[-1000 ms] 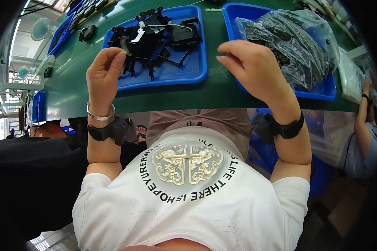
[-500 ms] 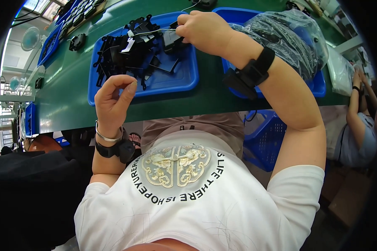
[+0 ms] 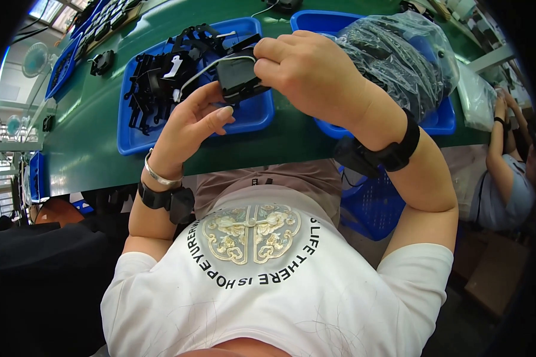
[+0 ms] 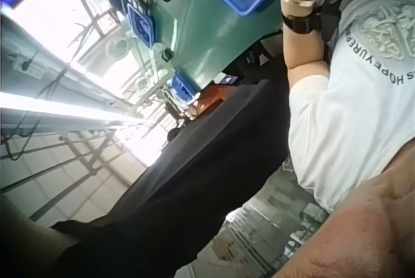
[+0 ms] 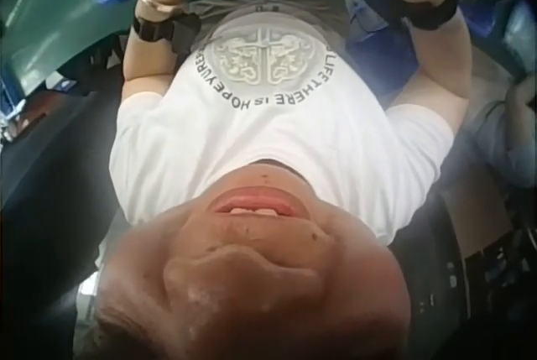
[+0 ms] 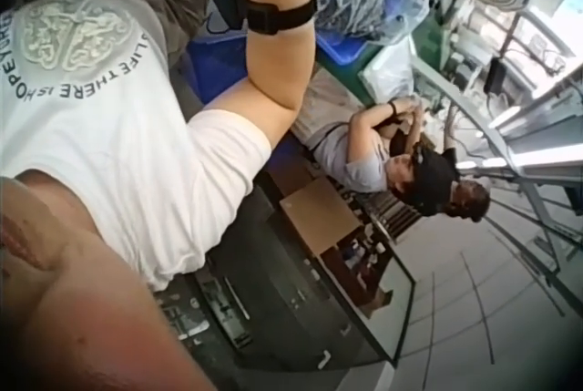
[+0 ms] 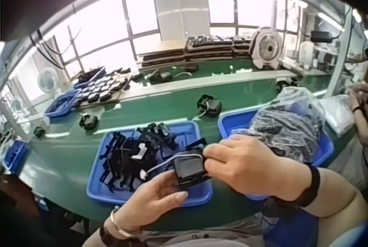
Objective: The person takes a bag of parts, removes a black component, and picks up a housing. They insert a wire and a bracket into the housing, press a small plug into the side, and place the assembled unit on the table.
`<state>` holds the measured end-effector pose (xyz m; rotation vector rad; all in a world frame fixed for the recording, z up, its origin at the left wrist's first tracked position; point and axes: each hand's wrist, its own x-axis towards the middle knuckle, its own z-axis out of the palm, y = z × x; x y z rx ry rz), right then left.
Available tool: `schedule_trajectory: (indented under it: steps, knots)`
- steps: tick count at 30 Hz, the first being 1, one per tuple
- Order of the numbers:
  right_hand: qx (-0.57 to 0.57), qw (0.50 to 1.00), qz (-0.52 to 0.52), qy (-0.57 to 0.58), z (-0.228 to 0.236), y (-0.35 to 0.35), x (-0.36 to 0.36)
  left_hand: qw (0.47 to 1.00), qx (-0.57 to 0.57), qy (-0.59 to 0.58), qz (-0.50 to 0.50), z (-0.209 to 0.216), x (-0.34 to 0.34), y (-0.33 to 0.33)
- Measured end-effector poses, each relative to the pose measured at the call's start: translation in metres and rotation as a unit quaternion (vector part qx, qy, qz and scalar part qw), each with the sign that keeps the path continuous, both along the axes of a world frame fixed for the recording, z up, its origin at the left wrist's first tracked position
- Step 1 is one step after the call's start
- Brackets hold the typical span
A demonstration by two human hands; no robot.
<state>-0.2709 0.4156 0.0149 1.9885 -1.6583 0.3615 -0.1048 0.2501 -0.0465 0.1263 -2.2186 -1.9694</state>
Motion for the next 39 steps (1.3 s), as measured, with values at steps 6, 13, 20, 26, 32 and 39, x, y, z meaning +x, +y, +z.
schedule_trajectory:
  steps: [6, 13, 20, 26, 32, 39]
  knots:
    - [-0.025, 1.000, 0.008, -0.015, 0.004, 0.009, -0.006, 0.998, 0.067, -0.019, 0.011, -0.010, 0.006, 0.002]
    - [-0.039, 0.991, 0.123, -0.030, 0.003, 0.027, 0.015, 0.962, 0.236, 0.137, -0.026, -0.007, -0.002, 0.021]
    - [0.001, 0.989, 0.146, -0.010, -0.009, 0.031, 0.012, 0.976, 0.199, 0.077, -0.034, 0.003, -0.017, 0.011]
    - [0.017, 0.986, 0.164, 0.015, -0.008, 0.035, 0.013, 0.992, 0.109, 0.001, -0.070, -0.005, -0.018, 0.022]
    - [-0.031, 0.994, 0.034, -0.101, -0.006, 0.065, -0.015, 0.948, 0.315, -0.043, -0.034, -0.016, -0.001, 0.036]
    - [0.162, 0.907, -0.202, -0.332, -0.031, 0.123, -0.042, 0.940, 0.341, 0.007, -0.009, -0.015, 0.022, 0.020]
